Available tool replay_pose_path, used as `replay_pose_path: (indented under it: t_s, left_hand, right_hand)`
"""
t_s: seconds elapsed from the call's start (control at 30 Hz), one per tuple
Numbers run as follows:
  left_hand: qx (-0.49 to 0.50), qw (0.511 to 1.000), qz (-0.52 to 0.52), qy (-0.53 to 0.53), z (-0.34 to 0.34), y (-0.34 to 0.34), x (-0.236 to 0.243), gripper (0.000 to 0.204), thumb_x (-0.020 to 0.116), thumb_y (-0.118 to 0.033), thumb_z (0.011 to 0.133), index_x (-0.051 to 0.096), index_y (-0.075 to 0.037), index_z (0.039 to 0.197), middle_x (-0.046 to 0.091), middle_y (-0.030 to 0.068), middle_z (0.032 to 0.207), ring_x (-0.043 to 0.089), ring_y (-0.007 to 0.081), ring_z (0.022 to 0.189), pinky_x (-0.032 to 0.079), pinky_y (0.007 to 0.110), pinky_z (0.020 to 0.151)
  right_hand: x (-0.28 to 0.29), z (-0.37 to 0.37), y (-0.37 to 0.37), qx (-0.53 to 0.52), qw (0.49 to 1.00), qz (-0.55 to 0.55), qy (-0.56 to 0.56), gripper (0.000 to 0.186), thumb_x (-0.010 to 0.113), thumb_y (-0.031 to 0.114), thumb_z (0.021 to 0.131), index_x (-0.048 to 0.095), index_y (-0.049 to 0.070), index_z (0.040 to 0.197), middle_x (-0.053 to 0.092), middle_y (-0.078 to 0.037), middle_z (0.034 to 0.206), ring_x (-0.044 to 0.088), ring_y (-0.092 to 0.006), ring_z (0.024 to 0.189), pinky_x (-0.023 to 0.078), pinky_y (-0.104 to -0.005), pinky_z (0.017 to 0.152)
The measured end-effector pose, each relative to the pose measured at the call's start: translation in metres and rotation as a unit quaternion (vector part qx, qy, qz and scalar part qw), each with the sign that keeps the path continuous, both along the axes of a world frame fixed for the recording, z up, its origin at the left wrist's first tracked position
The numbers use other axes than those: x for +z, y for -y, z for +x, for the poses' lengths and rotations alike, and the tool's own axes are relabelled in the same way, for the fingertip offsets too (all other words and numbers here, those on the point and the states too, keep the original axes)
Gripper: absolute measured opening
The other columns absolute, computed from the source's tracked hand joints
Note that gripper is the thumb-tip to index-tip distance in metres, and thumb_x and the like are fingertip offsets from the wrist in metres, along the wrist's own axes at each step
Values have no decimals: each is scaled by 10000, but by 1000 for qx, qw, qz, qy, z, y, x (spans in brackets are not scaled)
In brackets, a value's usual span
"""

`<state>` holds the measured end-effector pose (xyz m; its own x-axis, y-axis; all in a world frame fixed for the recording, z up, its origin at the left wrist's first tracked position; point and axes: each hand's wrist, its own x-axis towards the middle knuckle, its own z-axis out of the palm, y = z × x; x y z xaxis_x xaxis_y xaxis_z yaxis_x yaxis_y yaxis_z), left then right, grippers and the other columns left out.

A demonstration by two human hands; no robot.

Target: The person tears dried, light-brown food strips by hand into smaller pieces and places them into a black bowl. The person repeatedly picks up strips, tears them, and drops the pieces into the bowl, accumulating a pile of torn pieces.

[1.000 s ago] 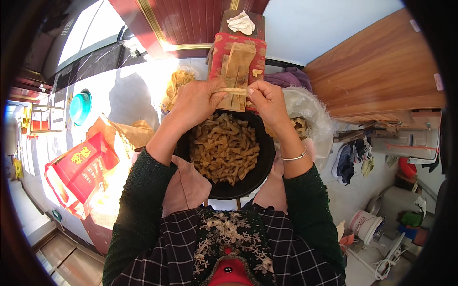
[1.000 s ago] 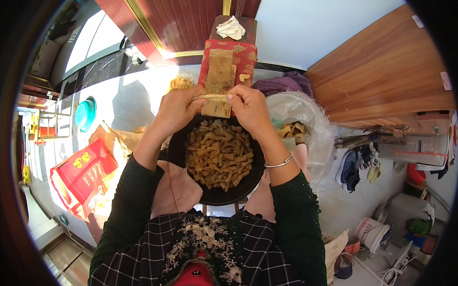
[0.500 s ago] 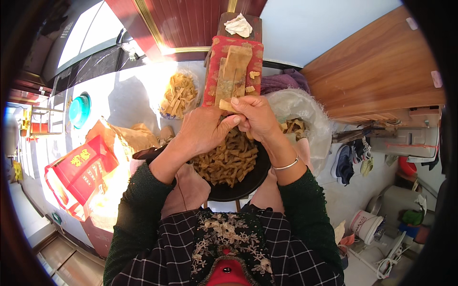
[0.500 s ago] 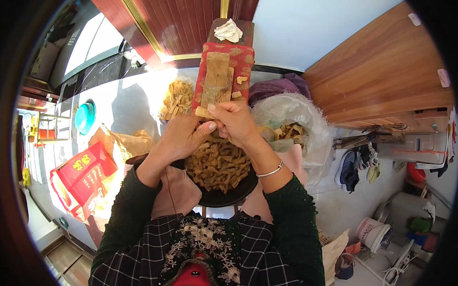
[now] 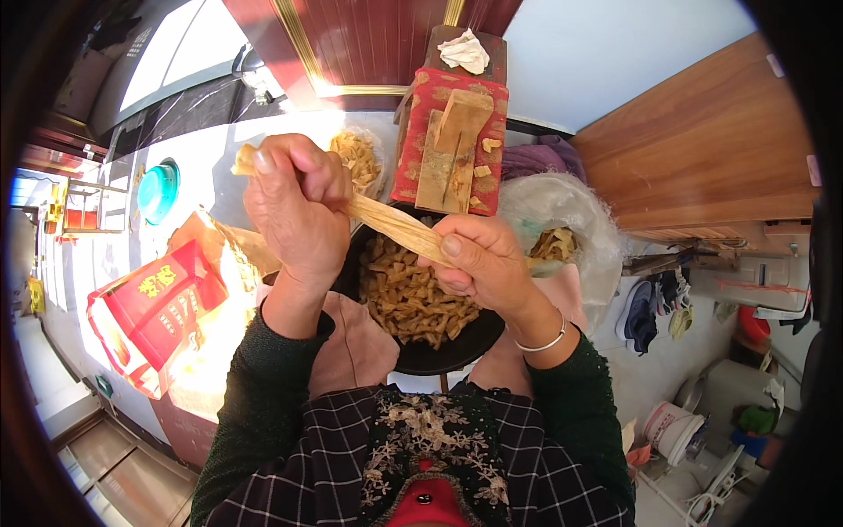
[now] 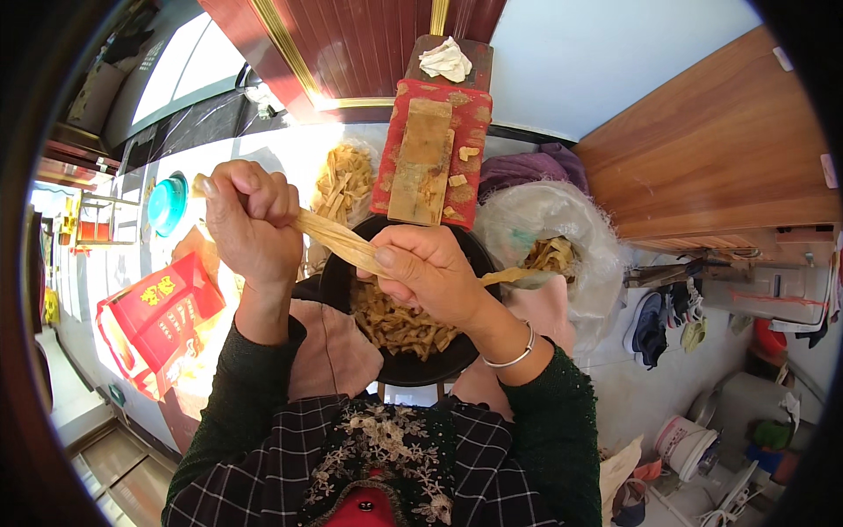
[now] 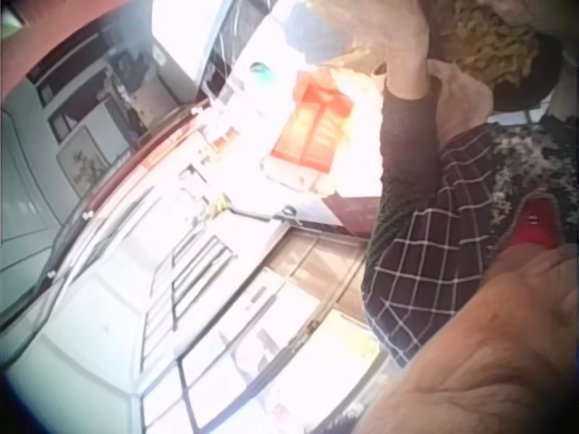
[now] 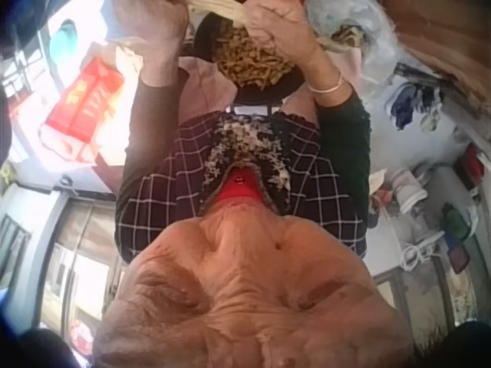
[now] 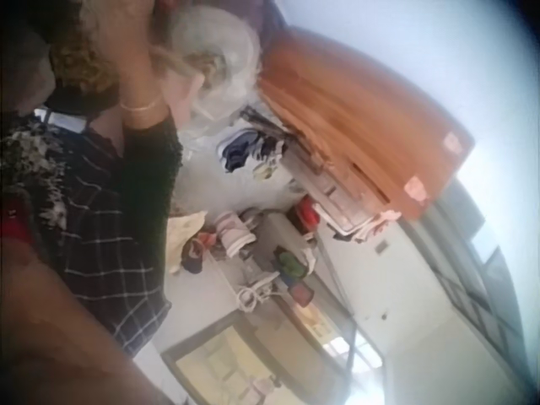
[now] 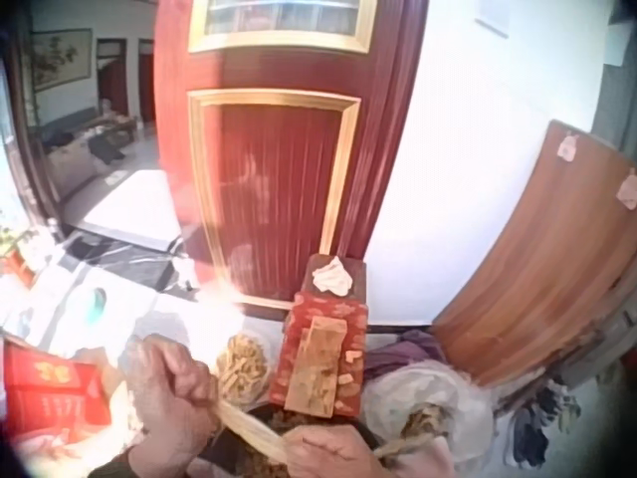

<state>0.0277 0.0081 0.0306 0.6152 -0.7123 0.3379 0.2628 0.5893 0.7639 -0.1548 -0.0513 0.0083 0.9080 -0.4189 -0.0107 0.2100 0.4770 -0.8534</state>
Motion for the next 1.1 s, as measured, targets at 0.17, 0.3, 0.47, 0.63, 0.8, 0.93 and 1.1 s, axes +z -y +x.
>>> replay_pose_path:
  t_s: [0.17,0.3,0.47,0.63,0.8,0.93,1.1]
  left_hand:
    - [6,902,44,429,-25,-3,-29,440,428,-341,987,616,23,1145,611,223,1133,606,368,1069,483,365,884]
    - [-69,915,147,369,-48,-8,-39,352,453,-209,957,582,-10,1217,428,235,1371,583,328,1121,437,332,946]
    - [-136,889,342,274,-39,1,-29,208,503,32,723,589,12,912,495,185,1267,588,263,975,468,346,811]
    - [7,855,109,507,-34,9,-37,78,519,4,706,533,-2,783,555,210,1104,592,285,758,459,321,663]
    - [-48,863,142,483,-32,0,-42,19,508,-12,719,519,-24,729,560,85,729,498,170,614,416,306,562]
    - [-144,888,300,318,-31,1,-39,53,521,-23,749,512,-31,698,513,13,661,457,80,602,381,265,530]
    - [-128,879,338,312,-30,7,-41,107,567,3,762,510,-34,678,492,-32,645,416,30,588,352,224,512]
  right_hand:
    - [-10,8,-9,-193,926,-316,-70,252,615,102,861,553,-41,1058,548,-74,687,523,-130,540,409,-275,499]
    - [-18,10,-9,-249,857,-430,-133,194,608,93,852,554,0,1013,558,-149,704,595,-218,609,450,-328,556]
    - [-29,8,-5,-187,965,-117,-143,213,479,182,960,553,6,865,455,25,605,437,-96,486,342,-243,471]
    - [-26,-12,20,28,952,294,-74,145,539,169,912,560,69,810,300,65,537,294,-52,418,277,-216,418]
    - [-22,-14,22,15,986,64,-155,149,629,174,847,577,38,814,400,50,548,367,-56,458,307,-216,449]
    - [-22,-5,13,-154,924,-307,-170,123,655,99,828,594,2,872,487,53,636,417,-19,576,332,-191,514]
    - [-28,-14,22,-104,980,-127,-111,142,651,128,859,617,-5,897,489,48,620,401,-37,510,314,-211,459]
